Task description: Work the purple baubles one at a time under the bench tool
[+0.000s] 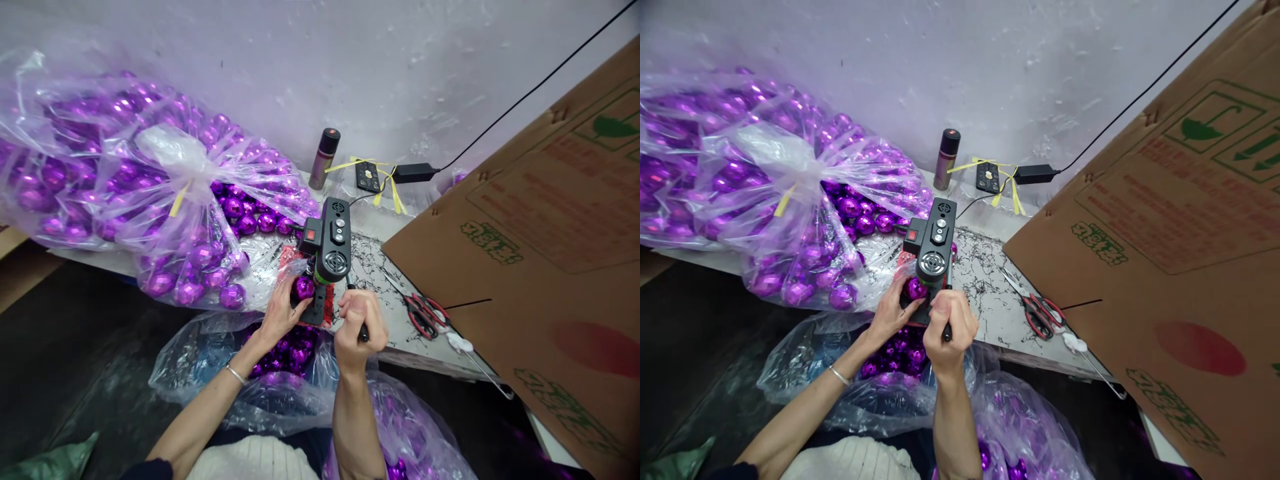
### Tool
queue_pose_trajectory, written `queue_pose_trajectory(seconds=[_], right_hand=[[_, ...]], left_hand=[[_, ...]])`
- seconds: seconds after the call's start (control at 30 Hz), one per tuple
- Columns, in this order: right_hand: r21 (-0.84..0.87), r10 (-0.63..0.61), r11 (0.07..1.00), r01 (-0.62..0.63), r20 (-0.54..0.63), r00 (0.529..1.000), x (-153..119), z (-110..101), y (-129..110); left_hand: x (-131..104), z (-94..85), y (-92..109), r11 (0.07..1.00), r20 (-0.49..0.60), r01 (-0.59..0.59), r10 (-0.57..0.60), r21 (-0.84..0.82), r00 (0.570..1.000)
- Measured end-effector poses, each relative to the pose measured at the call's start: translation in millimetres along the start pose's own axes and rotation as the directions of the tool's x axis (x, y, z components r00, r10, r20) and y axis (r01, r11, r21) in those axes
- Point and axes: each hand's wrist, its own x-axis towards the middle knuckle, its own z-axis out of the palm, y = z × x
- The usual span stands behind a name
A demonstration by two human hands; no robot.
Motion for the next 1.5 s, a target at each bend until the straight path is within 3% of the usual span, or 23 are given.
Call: queue_pose_trajectory(seconds=[0.2,0.5,0.7,1.0,1.17,1.33,1.5], right_hand=[[-0.001,-0.02,1.0,0.02,0.018,1.0,-6.3,-1.7,2.9],[-0.043,-0.032,0.999,0.033,0.028,0.999,-31.0,-2.1,15.0],[-0.041,-0.137,0.99,0.135,-0.057,0.989,-55.3,12.6,33.6],[-0.006,-0.106,0.994,0.106,-0.101,0.989,-65.0,19.3,39.9],[0.015,-0.12,0.992,0.123,-0.133,0.984,-67.8,23.4,45.6],[0.035,-0.1,0.994,0.107,-0.167,0.981,-72.8,27.7,49.9],[0.03,-0.104,0.994,0.107,-0.086,0.991,-75.7,22.5,50.6]], left_hand=[[-4.1,11.8,-9.1,0.996,0.043,-0.092,0.092,-0.004,0.995],[-3.4,13.3,-12.9,0.996,0.057,-0.084,0.086,-0.029,0.995],[-4.9,14.5,-12.4,0.997,0.044,-0.075,0.077,-0.029,0.996],[-4.7,14.7,-12.8,0.997,0.063,-0.064,0.067,-0.039,0.996],[-3.9,16.9,-16.0,0.987,0.029,-0.137,0.14,-0.081,0.99],[-4.3,18.4,-17.7,0.987,0.031,-0.135,0.138,-0.089,0.99],[-0.2,20.8,-16.2,0.99,0.055,-0.107,0.112,-0.089,0.992]])
